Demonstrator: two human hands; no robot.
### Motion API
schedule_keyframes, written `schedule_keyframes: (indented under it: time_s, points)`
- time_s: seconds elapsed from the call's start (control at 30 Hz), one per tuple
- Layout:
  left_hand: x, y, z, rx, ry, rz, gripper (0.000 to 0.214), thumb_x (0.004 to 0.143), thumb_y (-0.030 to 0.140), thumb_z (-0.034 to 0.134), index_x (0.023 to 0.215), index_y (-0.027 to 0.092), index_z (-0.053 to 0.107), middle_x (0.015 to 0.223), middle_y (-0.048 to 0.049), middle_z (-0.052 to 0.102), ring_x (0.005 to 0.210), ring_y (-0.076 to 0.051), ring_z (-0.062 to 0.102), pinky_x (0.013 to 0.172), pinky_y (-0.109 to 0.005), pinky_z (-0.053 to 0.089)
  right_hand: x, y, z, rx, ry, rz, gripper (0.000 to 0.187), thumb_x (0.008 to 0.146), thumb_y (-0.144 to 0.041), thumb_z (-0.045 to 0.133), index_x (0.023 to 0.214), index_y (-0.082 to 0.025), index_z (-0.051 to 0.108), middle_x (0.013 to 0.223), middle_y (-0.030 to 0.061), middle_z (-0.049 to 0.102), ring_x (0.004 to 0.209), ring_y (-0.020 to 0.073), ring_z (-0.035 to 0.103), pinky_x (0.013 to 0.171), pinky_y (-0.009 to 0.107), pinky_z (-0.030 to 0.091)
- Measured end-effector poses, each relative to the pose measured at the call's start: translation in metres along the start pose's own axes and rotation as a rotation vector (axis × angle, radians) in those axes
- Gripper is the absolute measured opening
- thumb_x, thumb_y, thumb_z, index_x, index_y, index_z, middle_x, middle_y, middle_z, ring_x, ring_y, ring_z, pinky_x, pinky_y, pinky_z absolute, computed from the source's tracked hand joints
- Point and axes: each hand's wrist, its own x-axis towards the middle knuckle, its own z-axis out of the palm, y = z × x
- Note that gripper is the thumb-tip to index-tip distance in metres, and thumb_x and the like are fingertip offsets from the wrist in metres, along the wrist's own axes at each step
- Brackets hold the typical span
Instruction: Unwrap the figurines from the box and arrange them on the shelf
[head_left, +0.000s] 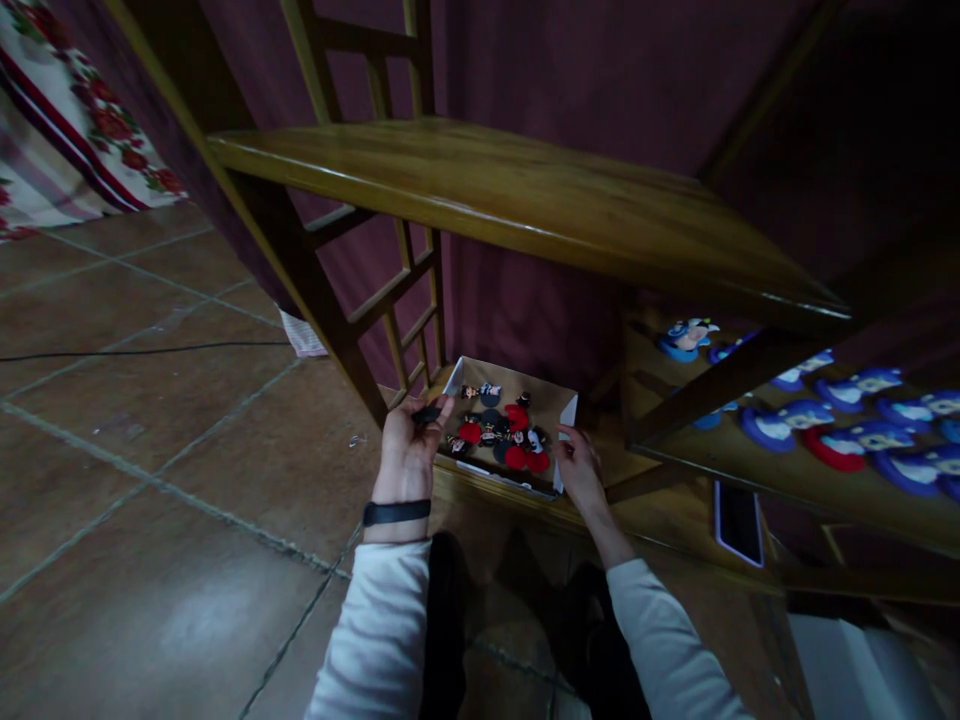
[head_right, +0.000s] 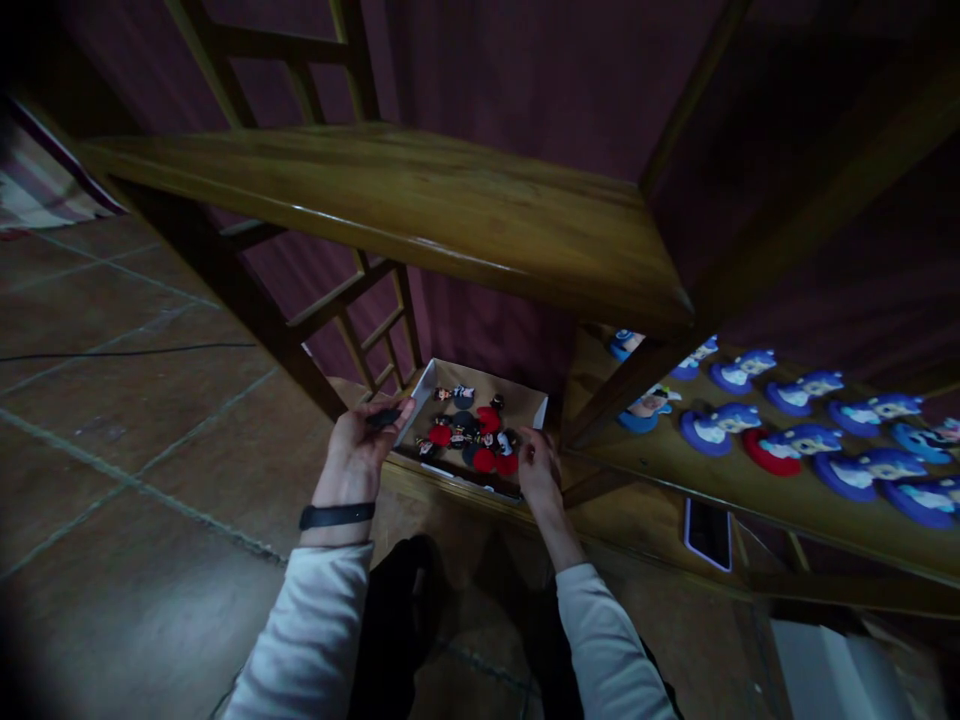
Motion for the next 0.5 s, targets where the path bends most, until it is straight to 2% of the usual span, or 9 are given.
schedule_keyframes:
  time_s: [0.1, 0.2, 0.33, 0.5]
  points:
    - [0.001, -0.001, -0.001, 0.024, -0.035, -0.014, 0.024, 0.071, -0.001, 0.039, 0.082, 0.013, 0.055, 0.07, -0.0046, 0.055, 0.073, -0.016, 0.061, 0.068, -0.037, 0.056, 0.003, 0.001, 0.004, -0.002, -0.005, -0.01, 0.034, 0.077, -0.018, 0.041, 0.104, -0.02, 0.061, 0.102, 0.0075, 0.062, 0.086, 0.0181, 0.058, 0.079, 0.033, 0.047]
    - [0.002, -0.003, -0.001, 0.075, -0.083, -0.036, 0.024, 0.075, 0.0, 0.04, 0.084, 0.012, 0.058, 0.072, -0.0059, 0.058, 0.071, -0.015, 0.061, 0.067, -0.037, 0.056, 0.008, -0.006, 0.013, -0.068, -0.094, -0.083, 0.03, 0.079, -0.017, 0.04, 0.098, -0.021, 0.063, 0.099, 0.0058, 0.063, 0.089, 0.0185, 0.057, 0.082, 0.033, 0.044]
    - [0.002, -0.007, 0.0, 0.083, -0.081, 0.0, 0.022, 0.081, 0.004, 0.042, 0.088, 0.015, 0.059, 0.075, -0.0053, 0.06, 0.072, -0.015, 0.063, 0.064, -0.032, 0.056, 0.016, -0.021, 0.031, -0.327, -0.218, -0.21, 0.024, 0.083, -0.019, 0.044, 0.093, -0.023, 0.065, 0.098, 0.0054, 0.062, 0.097, 0.0209, 0.05, 0.09, 0.035, 0.036]
    - [0.001, -0.008, 0.003, 0.046, -0.1, -0.076, 0.023, 0.084, 0.004, 0.037, 0.091, 0.013, 0.058, 0.081, -0.0093, 0.064, 0.074, -0.016, 0.065, 0.06, -0.027, 0.056, 0.024, -0.028, 0.049, -0.605, -0.356, -0.179, 0.018, 0.082, -0.027, 0.052, 0.097, -0.022, 0.061, 0.102, 0.0089, 0.057, 0.101, 0.0245, 0.044, 0.086, 0.035, 0.031]
